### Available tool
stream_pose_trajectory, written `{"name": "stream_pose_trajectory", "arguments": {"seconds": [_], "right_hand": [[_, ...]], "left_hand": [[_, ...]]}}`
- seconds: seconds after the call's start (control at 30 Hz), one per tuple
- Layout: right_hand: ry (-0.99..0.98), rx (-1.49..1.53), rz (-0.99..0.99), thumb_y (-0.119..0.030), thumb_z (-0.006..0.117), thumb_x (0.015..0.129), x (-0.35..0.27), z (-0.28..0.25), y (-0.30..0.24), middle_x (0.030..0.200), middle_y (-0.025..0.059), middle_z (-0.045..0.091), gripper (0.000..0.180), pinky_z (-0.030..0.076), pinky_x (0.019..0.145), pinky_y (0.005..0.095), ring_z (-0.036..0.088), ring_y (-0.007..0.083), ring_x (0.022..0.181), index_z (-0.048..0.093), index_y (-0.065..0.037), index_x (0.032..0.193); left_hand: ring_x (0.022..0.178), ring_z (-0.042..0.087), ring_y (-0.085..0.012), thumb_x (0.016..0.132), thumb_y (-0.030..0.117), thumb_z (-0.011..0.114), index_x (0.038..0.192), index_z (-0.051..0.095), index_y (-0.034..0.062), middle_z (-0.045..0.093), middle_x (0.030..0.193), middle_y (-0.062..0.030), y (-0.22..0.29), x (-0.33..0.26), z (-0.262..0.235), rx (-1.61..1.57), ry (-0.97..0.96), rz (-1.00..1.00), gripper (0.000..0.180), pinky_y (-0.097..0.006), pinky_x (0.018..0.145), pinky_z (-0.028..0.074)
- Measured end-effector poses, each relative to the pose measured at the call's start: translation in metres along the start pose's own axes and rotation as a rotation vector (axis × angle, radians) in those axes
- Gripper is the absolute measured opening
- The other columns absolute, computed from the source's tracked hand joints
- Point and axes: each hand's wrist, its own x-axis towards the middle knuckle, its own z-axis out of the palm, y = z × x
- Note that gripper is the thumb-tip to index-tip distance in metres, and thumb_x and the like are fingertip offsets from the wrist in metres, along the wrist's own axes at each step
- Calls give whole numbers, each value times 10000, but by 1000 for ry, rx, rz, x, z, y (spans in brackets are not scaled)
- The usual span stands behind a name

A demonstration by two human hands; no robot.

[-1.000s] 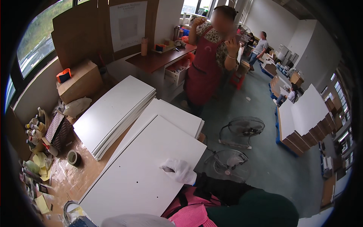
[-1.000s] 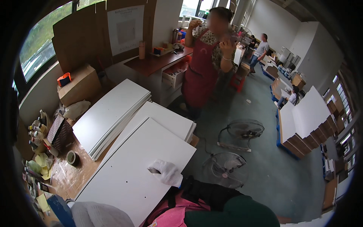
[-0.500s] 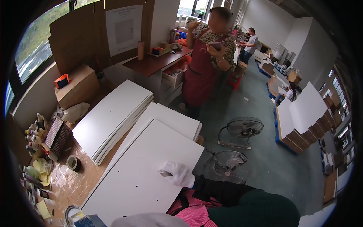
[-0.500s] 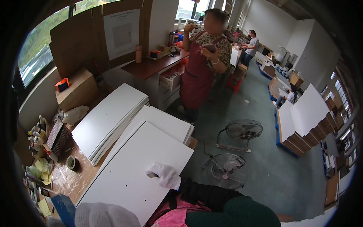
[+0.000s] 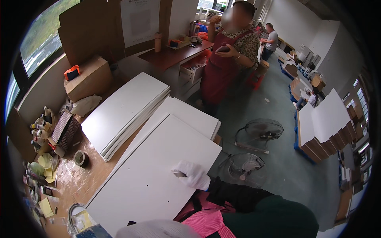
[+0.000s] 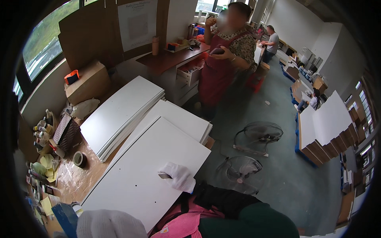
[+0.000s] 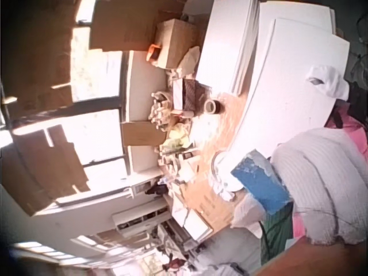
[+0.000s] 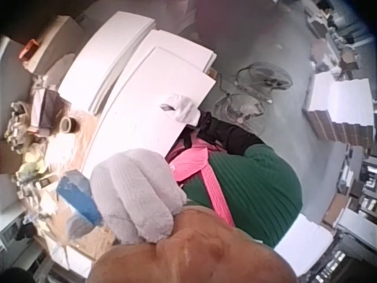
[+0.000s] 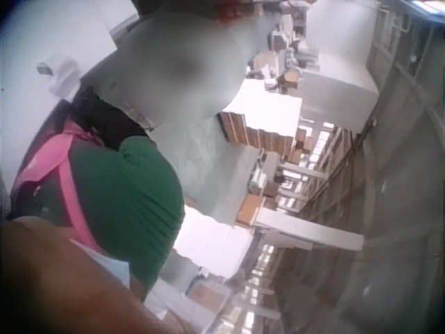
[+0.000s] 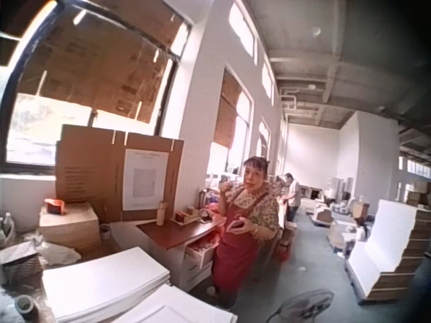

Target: Inspecting and cleaning white furniture panels in a workshop environment.

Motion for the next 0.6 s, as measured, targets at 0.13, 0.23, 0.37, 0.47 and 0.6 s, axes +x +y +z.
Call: {"name": "stream_pose_trajectory", "arguments": {"seconds": [0.13,0.23,0.37,0.47,0.6], "right_hand": [[-67,-18,117,-38,689,803,4,-4,-6,972,109,652,265,541,770,362,664,293,885,668,-94,1061],[-30,14,71,6,664,782,2,-2,-4,924,106,635,289,528,732,340,652,265,824,668,-75,1060],[-24,23,8,52,628,751,3,11,-6,881,98,617,329,515,703,319,641,226,779,670,-54,1060],[-38,-37,52,42,634,763,-3,-1,1,890,98,624,314,517,711,321,644,228,790,672,-54,1060],[-32,-14,13,27,652,774,-1,6,2,887,97,635,296,516,712,324,647,235,788,672,-56,1057]], "left_hand": [[640,651,-352,988,470,532,854,747,-20,697,947,-258,-9,-5,-2,-66,-173,649,552,-413,577,551],[653,653,-348,991,455,536,860,746,-22,695,961,-262,4,-27,5,-48,-34,210,538,-416,584,552],[649,645,-341,1001,459,523,859,744,-21,696,956,-251,-60,32,27,-261,28,1285,548,-416,588,553],[641,638,-336,1004,470,517,861,742,-26,696,949,-243,24,-12,3,-60,-140,32,563,-414,593,555],[642,647,-326,1002,479,518,859,744,-19,701,930,-229,32,-14,-10,-56,-358,-41,565,-396,601,561]]}}
